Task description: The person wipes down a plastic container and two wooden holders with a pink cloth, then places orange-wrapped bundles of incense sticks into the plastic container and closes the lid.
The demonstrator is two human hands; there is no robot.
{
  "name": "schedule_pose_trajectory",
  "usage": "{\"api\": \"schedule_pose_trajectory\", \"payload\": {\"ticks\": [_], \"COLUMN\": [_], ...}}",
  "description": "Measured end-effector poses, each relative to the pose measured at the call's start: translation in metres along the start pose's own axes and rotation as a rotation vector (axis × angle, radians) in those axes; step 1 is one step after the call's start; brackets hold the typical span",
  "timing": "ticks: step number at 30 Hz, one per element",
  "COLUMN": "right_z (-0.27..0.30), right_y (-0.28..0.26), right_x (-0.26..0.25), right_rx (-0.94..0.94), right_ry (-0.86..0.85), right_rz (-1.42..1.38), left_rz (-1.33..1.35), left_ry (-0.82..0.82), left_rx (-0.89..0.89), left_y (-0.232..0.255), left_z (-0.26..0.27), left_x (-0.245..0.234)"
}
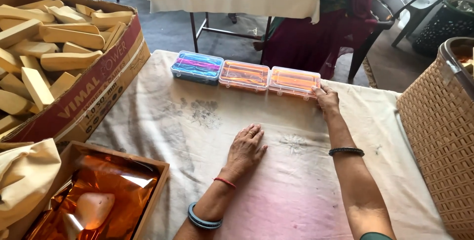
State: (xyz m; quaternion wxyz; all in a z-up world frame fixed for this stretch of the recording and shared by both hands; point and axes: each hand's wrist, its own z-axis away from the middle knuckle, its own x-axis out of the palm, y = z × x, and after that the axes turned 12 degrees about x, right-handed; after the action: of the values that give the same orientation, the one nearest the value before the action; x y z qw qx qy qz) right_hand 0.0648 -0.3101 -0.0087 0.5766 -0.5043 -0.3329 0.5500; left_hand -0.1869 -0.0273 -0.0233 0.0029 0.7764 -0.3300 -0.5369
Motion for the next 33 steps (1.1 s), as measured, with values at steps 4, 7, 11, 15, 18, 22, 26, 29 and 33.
{"api": "schedule_pose_trajectory", "payload": {"ticks": [4,7,11,15,18,22,26,29,33], "right_z": [-0.03,-0.011,-0.005,0.011,0.013,0.02,0.009,-0.024,-0.018], "right_y": [0.014,-0.001,-0.004,-0.007,-0.005,-0.003,0.007,0.036,0.036], "right_x": [-0.007,-0.001,0.002,0.003,0.002,-0.003,0.0,-0.006,-0.012], "right_rx": [-0.086,-0.062,-0.065,-0.049,-0.087,-0.119,-0.209,-0.307,-0.558], "right_ry": [-0.056,-0.017,-0.012,0.002,0.008,-0.087,0.007,0.104,0.078], "right_rz": [0.086,0.188,0.209,0.231,0.241,0.109,0.241,0.392,0.477], "left_rz": [0.0,-0.002,-0.005,-0.004,-0.007,0.002,-0.001,-0.015,-0.035], "left_ry": [0.002,0.001,-0.01,-0.008,-0.01,-0.019,-0.013,-0.013,-0.006], "left_rx": [-0.005,-0.007,-0.011,-0.008,-0.008,-0.018,-0.012,0.002,0.016], "left_y": [0.002,0.002,0.003,0.002,0.002,0.005,0.002,0.0,0.0], "left_z": [0.001,0.0,0.0,0.0,0.0,0.0,-0.001,0.002,-0.004], "left_x": [-0.002,-0.003,-0.005,-0.001,-0.004,-0.007,-0.003,0.004,0.0]}}
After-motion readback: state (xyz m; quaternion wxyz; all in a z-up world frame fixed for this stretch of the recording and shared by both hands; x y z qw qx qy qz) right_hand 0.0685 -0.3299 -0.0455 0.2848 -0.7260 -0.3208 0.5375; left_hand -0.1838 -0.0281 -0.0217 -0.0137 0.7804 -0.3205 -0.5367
